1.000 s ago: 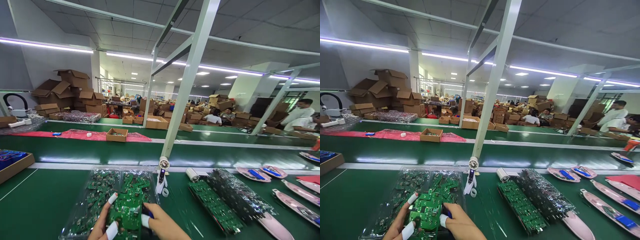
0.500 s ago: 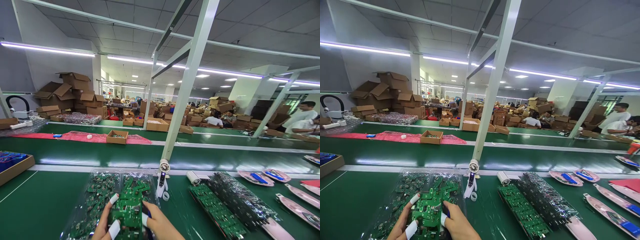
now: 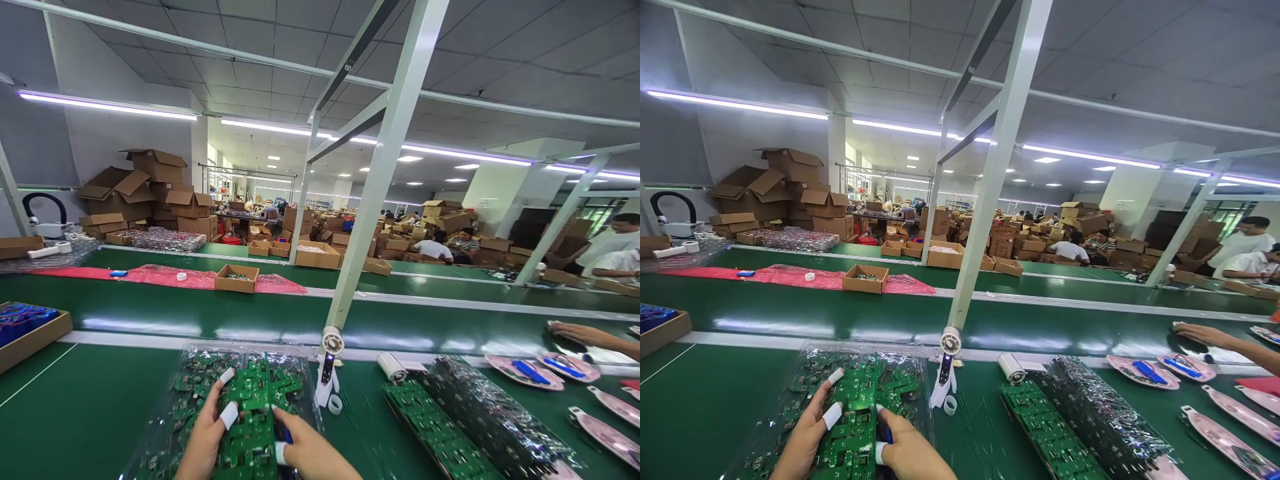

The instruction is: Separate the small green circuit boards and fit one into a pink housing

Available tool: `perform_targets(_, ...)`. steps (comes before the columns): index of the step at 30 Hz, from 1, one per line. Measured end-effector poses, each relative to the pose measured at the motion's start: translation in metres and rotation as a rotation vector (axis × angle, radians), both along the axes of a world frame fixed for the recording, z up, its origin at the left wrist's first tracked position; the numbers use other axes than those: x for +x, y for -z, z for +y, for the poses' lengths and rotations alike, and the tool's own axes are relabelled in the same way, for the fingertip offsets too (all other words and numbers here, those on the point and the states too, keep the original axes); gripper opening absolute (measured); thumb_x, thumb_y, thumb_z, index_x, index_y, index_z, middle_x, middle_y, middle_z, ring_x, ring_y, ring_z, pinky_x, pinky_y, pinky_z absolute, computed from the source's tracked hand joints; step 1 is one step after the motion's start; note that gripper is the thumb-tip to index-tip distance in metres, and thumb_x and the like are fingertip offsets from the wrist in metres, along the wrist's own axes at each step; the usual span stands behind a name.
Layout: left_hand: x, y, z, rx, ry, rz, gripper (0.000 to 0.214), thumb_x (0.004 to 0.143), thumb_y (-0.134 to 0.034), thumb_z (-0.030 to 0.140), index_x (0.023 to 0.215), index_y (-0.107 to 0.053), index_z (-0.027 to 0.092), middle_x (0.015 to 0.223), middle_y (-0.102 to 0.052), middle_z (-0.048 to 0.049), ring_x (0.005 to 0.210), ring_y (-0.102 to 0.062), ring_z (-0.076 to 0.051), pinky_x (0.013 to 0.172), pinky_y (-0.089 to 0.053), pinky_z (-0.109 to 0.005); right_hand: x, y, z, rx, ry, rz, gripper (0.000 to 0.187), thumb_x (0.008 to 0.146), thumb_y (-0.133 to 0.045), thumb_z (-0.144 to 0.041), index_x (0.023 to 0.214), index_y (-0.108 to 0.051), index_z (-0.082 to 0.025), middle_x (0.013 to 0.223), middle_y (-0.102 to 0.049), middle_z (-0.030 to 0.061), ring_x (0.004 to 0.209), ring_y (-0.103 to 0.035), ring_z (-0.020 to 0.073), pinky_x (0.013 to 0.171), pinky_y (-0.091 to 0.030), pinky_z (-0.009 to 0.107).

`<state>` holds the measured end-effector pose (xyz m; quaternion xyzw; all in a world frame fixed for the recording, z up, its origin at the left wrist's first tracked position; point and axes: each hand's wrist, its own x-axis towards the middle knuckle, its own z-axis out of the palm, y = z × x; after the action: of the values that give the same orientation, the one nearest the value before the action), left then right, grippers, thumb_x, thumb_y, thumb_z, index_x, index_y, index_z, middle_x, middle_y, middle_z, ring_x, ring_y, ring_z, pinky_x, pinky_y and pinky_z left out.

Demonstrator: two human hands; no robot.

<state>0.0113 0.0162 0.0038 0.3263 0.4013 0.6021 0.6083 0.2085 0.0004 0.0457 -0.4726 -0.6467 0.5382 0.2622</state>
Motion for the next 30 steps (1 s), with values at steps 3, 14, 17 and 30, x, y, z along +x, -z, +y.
perform_targets(3,-0.002,-0.005,0.002,0.002,0.037,0.004,0.081,0.068,-0.076,0.04,0.14,-0.044,0.022,0.144,-0.053,-0.0109,0.129,-0.05,-0.032,0.104,-0.044,-0.041,0.006,0.011,0.001,0.009,-0.004,-0.113,0.066,0.067,-0.067,-0.026,0.133,-0.056,-0.028,0.138,-0.057,0.0041,0.131,-0.045,0.0319,0.108,-0.033,0.039)
perform_targets(14,-0.003,-0.02,0.002,0.006,-0.027,0.081,0.074,0.068,-0.076,0.043,0.134,-0.049,0.024,0.145,-0.052,-0.0077,0.126,-0.054,-0.03,0.099,-0.048,-0.035,0.002,-0.024,-0.011,0.058,-0.154,0.034,0.047,0.077,-0.061,-0.027,0.124,-0.064,-0.021,0.118,-0.07,0.0056,0.103,-0.062,0.0244,0.096,-0.042,0.033)
perform_targets(17,0.002,-0.018,0.007,-0.051,-0.007,-0.009,0.078,0.066,-0.076,0.037,0.137,-0.045,0.023,0.136,-0.06,-0.0078,0.113,-0.063,-0.029,0.083,-0.056,-0.032,-0.003,-0.015,-0.01,-0.072,-0.111,0.269,0.053,0.071,-0.071,-0.032,0.123,-0.063,-0.02,0.112,-0.071,0.005,0.102,-0.063,0.0238,0.092,-0.045,0.032)
perform_targets(30,0.034,-0.011,0.052,0.077,0.086,0.495,0.058,0.072,-0.057,0.028,0.127,-0.051,0.009,0.13,-0.062,-0.018,0.116,-0.061,-0.03,0.102,-0.043,-0.041,0.04,0.01,0.005,-0.287,0.179,0.251,0.094,0.065,-0.065,-0.035,0.147,-0.025,-0.012,0.055,-0.061,-0.0057,0.044,-0.053,0.0101,0.047,-0.045,0.022)
